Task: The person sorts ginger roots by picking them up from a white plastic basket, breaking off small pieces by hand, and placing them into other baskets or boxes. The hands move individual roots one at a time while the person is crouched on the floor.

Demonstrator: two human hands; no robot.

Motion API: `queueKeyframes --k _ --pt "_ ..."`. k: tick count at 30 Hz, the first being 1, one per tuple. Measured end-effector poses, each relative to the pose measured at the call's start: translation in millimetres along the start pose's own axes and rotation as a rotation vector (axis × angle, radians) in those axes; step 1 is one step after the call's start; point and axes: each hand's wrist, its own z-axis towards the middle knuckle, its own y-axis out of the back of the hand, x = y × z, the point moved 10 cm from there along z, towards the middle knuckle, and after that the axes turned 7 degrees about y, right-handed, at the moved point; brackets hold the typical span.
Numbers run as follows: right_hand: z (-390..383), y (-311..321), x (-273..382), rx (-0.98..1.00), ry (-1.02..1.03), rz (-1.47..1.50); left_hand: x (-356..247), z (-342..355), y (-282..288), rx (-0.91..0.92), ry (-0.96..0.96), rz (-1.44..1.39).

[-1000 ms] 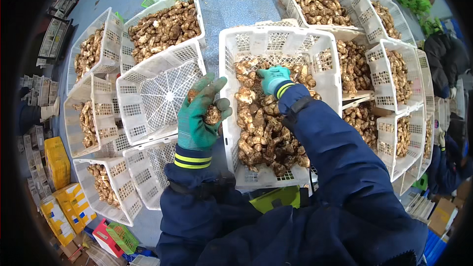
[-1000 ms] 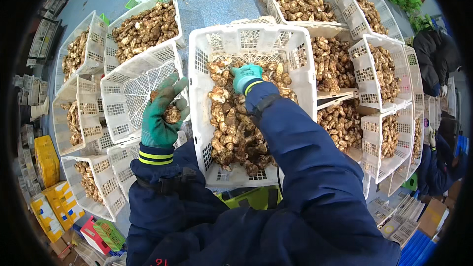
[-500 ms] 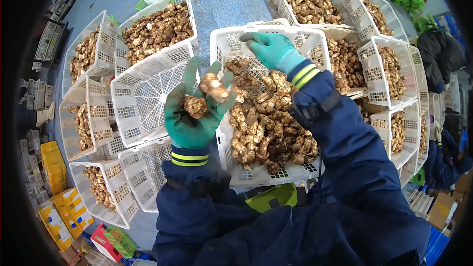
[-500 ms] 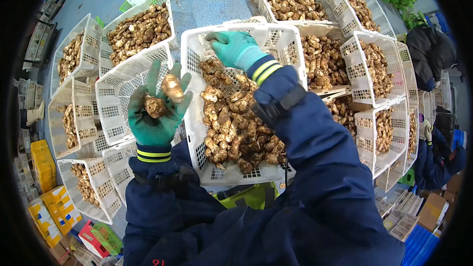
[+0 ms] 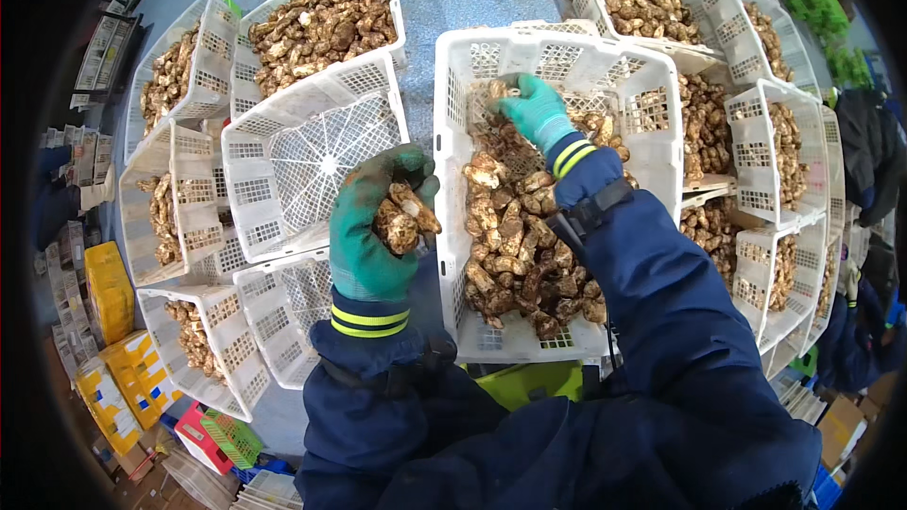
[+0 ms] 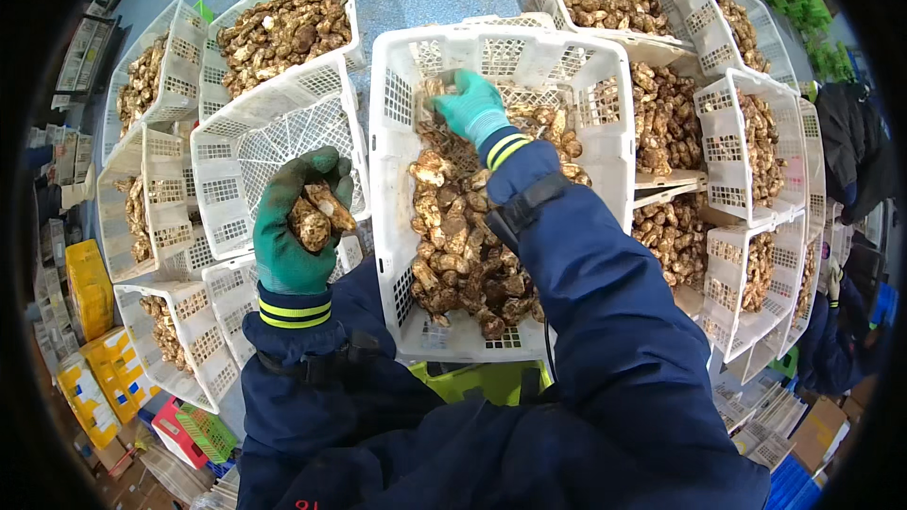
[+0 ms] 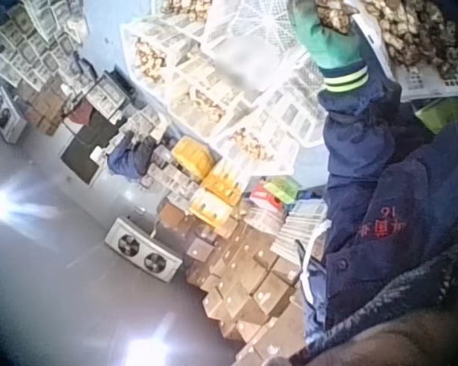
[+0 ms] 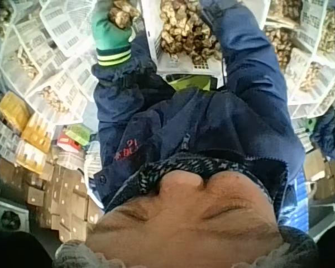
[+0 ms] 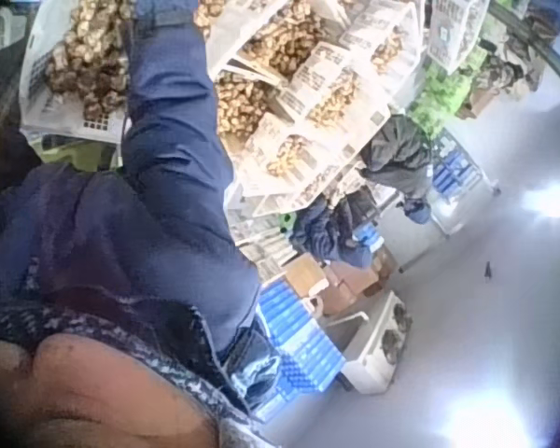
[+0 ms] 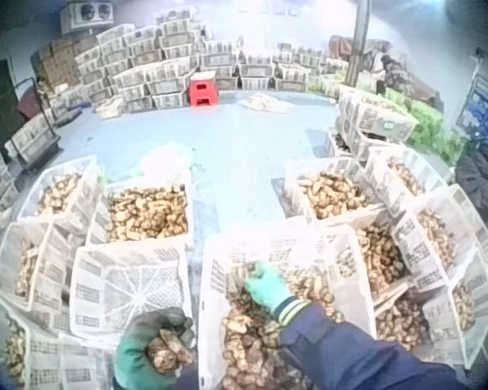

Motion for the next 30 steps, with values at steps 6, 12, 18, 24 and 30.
queueKeyframes --k 6,12,18,24,30 --pt "-110 5 209 0.217 0.896 -0.284 17 3 -13 0.126 0.103 0.072" --pt "-60 25 111 0.191 0.386 0.085 5 -6 -53 0.415 0.144 -0.123" --pt "-86 -84 9 0.302 0.346 -0.99 -11 -5 -64 0.32 0.021 0.046" --pt "-67 -49 -3 0.242 0.093 -0.619 -6 4 -37 0.271 0.086 -0.127" --pt "-88 52 126 0.041 0.291 0.475 1 -2 -57 0.272 0.093 -0.289"
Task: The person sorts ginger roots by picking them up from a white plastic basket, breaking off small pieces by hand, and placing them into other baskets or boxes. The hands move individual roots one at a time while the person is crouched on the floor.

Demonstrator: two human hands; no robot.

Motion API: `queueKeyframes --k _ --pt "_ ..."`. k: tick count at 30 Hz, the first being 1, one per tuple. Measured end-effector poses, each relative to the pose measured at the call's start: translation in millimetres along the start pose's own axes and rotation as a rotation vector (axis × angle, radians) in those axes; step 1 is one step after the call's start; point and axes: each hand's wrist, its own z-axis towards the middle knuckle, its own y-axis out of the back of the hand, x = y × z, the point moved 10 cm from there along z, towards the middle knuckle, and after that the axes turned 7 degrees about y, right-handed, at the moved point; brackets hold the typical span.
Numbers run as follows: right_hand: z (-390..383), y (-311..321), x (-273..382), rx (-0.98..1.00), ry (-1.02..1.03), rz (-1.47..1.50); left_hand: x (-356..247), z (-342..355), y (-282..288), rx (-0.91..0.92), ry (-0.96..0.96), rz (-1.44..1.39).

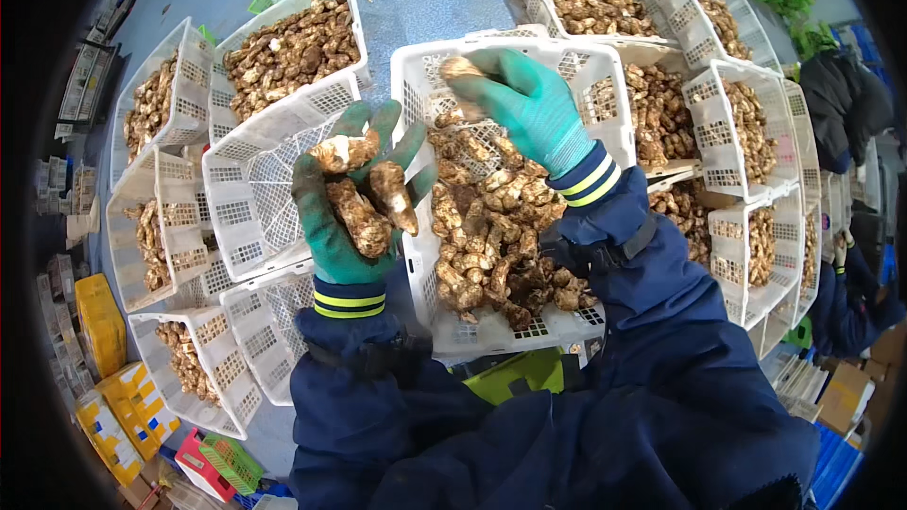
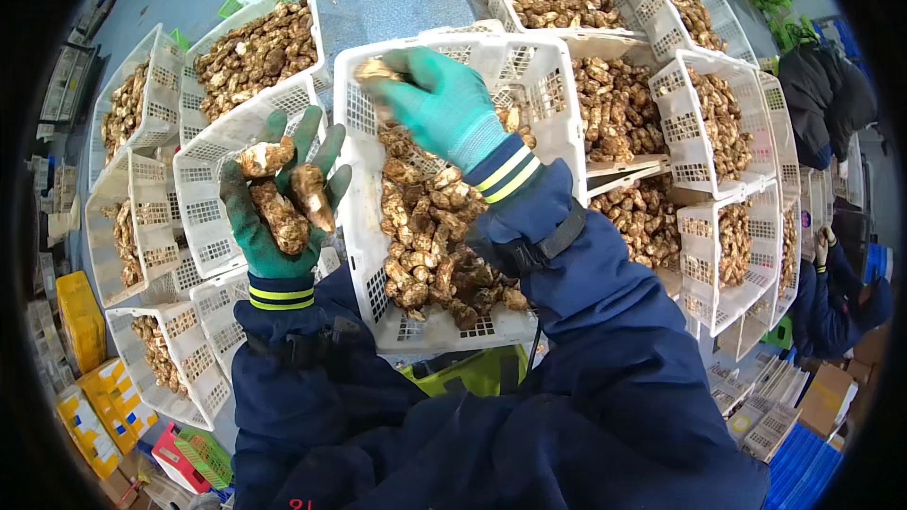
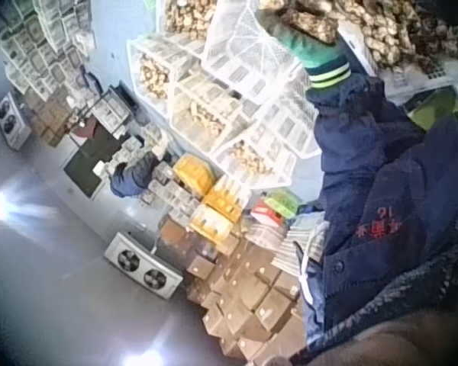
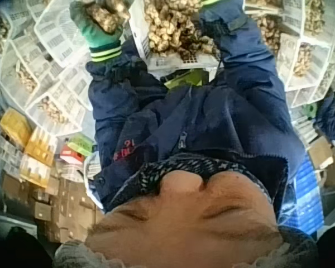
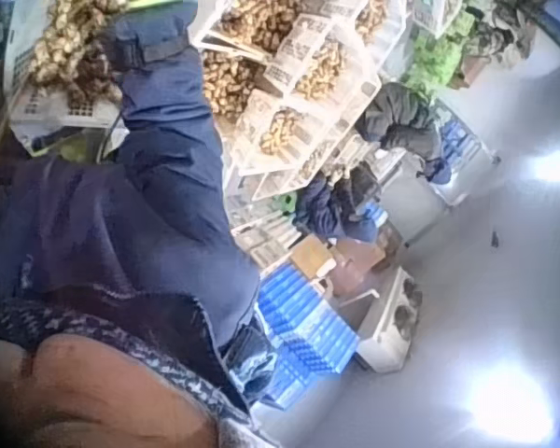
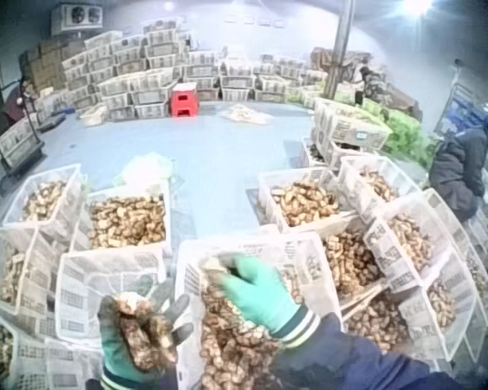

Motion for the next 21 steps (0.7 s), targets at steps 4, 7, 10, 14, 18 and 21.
queueKeyframes --k 4,7,10,14,18,21 --pt "-2 -42 65 0.192 0.294 -0.567 -2 -1 20 -0.001 -0.064 -0.102" --pt "30 12 51 -0.021 0.434 -0.706 -6 -1 -13 0.149 -0.074 -0.144" --pt "47 -37 -73 0.479 0.051 -1.359 -23 -17 -20 0.134 -0.069 -0.149" --pt "47 -25 -162 0.48 -0.01 -1.435 -8 -5 -29 0.369 0.027 -0.243" --pt "45 -36 -180 0.396 -0.112 -1.48 -19 -18 -33 0.38 -0.013 -0.241" --pt "44 3 -191 0.488 -0.389 -1.471 -12 -7 -36 0.454 -0.003 -0.335"
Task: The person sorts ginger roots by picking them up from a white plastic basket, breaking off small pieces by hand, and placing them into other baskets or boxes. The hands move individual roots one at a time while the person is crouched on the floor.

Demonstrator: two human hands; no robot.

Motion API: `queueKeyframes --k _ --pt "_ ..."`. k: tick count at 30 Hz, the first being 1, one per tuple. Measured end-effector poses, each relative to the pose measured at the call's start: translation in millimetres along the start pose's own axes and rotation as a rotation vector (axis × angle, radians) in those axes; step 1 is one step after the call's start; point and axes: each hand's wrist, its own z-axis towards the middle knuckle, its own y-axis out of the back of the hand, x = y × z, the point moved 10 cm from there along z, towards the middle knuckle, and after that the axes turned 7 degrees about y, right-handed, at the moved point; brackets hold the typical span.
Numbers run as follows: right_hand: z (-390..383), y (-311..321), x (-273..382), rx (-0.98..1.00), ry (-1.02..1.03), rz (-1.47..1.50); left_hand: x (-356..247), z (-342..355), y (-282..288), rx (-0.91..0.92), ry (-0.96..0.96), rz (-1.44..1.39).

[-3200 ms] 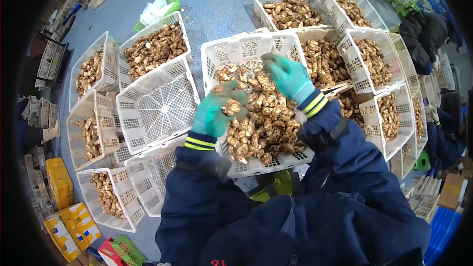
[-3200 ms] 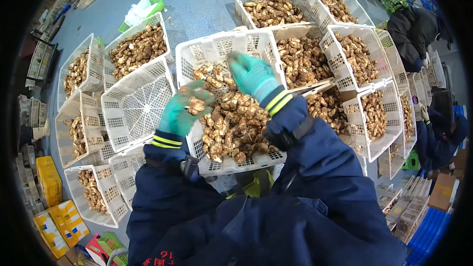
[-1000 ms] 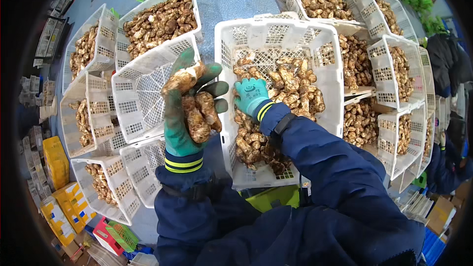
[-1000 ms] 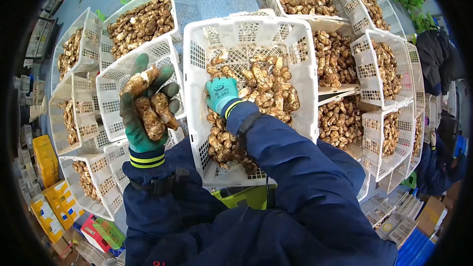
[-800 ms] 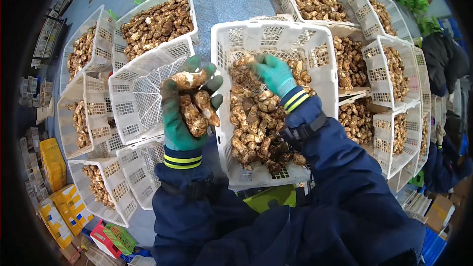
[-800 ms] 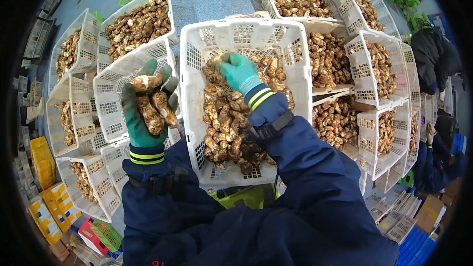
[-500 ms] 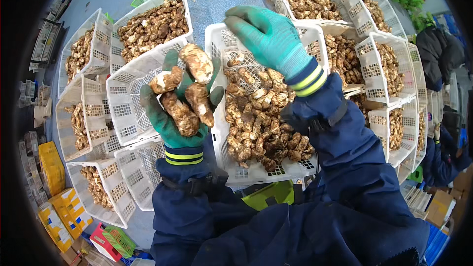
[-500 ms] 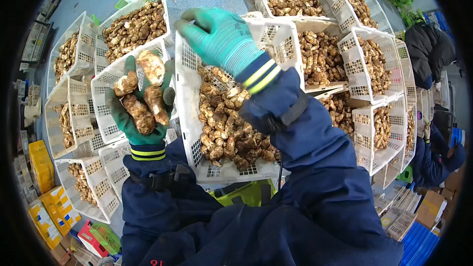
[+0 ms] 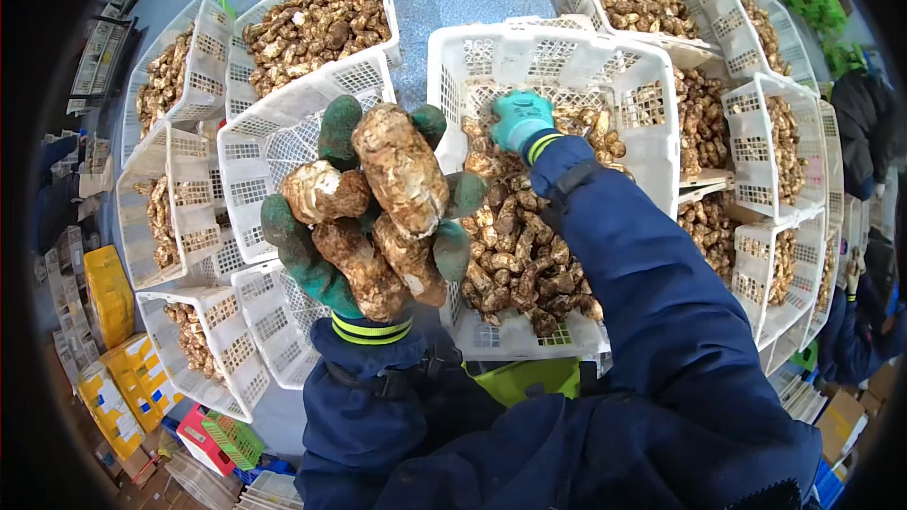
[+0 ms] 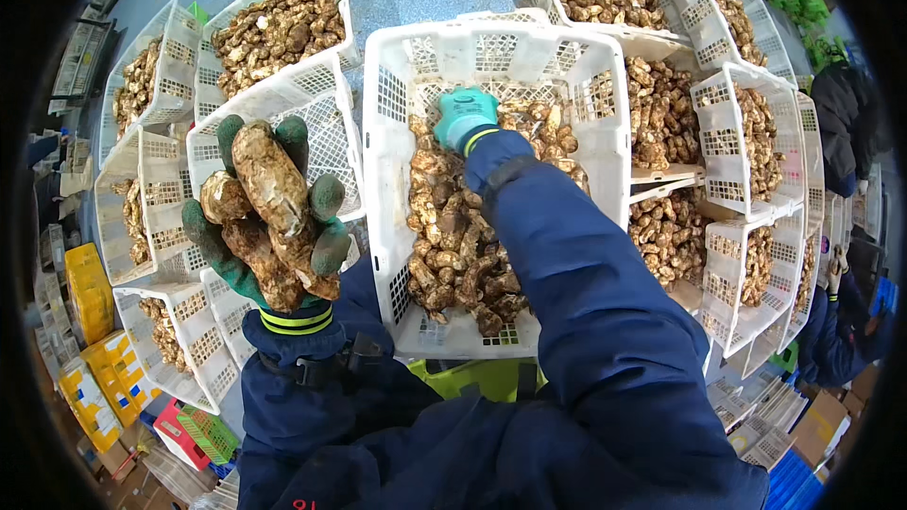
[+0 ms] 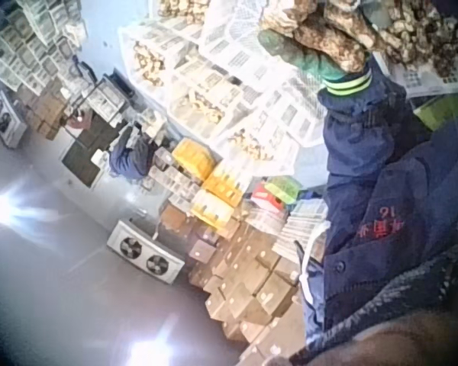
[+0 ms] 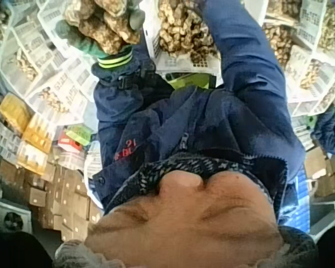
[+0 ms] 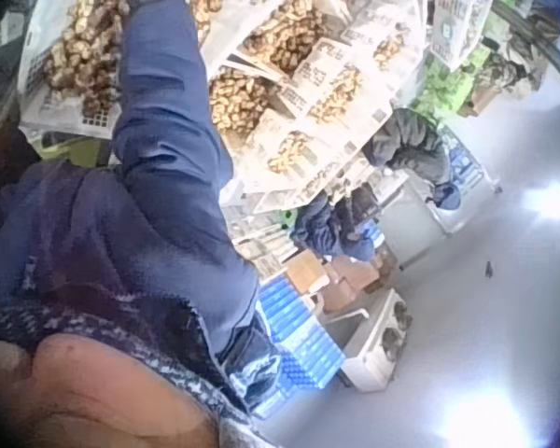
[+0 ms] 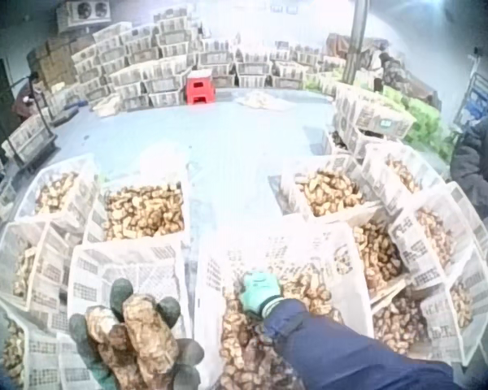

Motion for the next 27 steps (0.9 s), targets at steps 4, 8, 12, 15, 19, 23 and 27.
queueKeyframes --k 4,8,12,15,19,23,27 --pt "-45 47 -16 -0.397 0.146 0.51 -19 -17 -27 0.048 -0.037 -0.05" --pt "-91 5 9 0.015 0.25 0.174 2 -1 6 -0.118 0.022 0.076" --pt "-94 -54 23 0.055 0.202 -0.03 3 -5 0 -0.095 0.043 0.07" --pt "-94 -53 24 0.218 0.103 -0.171 1 -4 1 -0.079 0.053 0.053" --pt "-89 -56 16 0.333 0.145 -0.036 -3 -10 -3 -0.061 0.05 0.016" --pt "-99 -57 0 0.278 0.142 0.058 5 -3 7 -0.057 0.096 -0.079" --pt "-96 -56 0 0.399 0.113 0.222 0 -8 3 -0.096 0.086 -0.041"
